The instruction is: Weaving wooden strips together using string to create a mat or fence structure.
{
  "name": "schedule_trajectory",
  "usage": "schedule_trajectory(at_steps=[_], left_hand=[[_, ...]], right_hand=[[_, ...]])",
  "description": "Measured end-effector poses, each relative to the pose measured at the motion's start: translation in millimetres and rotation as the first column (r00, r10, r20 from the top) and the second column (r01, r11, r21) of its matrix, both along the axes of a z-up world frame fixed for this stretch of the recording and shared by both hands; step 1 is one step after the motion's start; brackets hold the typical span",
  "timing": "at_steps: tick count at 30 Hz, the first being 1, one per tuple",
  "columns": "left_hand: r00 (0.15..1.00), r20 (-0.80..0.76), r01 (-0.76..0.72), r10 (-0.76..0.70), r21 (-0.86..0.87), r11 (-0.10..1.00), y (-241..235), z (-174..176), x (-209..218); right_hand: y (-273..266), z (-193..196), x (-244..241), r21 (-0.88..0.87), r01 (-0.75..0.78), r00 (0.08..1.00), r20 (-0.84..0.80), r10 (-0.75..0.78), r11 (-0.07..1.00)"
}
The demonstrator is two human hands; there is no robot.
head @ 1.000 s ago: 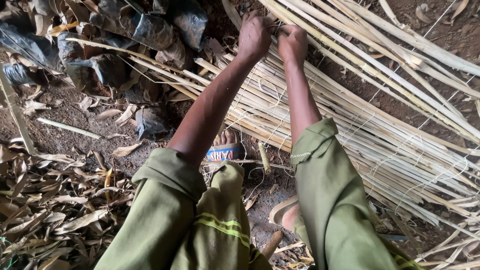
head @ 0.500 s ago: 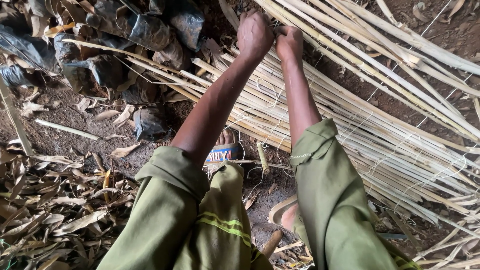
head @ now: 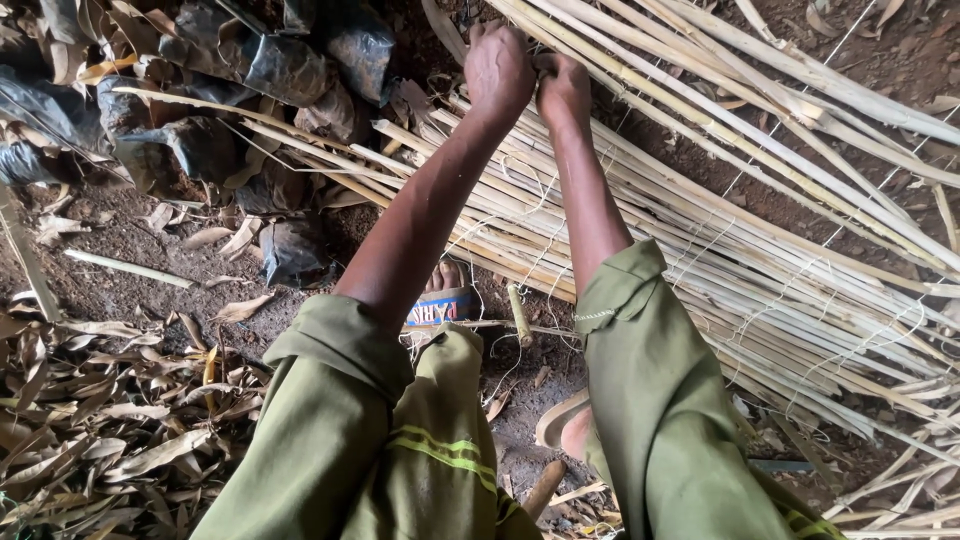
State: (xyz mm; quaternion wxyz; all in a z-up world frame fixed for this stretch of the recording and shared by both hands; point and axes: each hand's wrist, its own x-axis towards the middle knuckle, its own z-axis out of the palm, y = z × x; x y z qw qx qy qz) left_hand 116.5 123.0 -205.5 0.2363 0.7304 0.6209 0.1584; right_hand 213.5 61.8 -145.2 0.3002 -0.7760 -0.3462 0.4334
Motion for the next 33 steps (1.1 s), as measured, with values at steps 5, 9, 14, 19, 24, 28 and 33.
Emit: schedule_trajectory(at_steps=[5,9,14,19,24,28,33], left_hand=[[0.968,-0.249,0.006,0.012,0.073,0.997,-1,9,0],[0.996,-0.086,0.018,-0.007,0.127,0.992,-2,28,-3],[0.994,-0.066,0.099,-0.092,0.099,0.990,-8,51,-11],[0.979,-0.117,0.178,-0.168,0.080,0.981,-9,57,-11],[0.972,0.151,0.168,-0.181,0.099,0.981,-11,75,-24],[0.969,0.139,0.207,-0.206,0.013,0.978,-6,64,-29],[0.971,0.172,0.179,-0.167,-0.058,0.982,-8,59,-32]], right_hand=[[-5,-5,-1,-0.020,-0.017,1.000,0.002,0.017,1.000],[-5,1,-1,0.059,-0.026,1.000,-0.009,0.027,0.998],[-5,1,-2,0.013,-0.060,0.997,0.043,0.060,0.998],[-7,6,-2,0.059,-0.055,0.997,0.059,0.052,0.997],[-17,23,-5,0.231,-0.098,0.960,0.278,0.031,0.968],[-17,16,-8,0.421,-0.185,0.905,0.425,-0.014,0.888],[-22,25,-9,0.297,-0.060,0.980,0.198,0.000,0.953]])
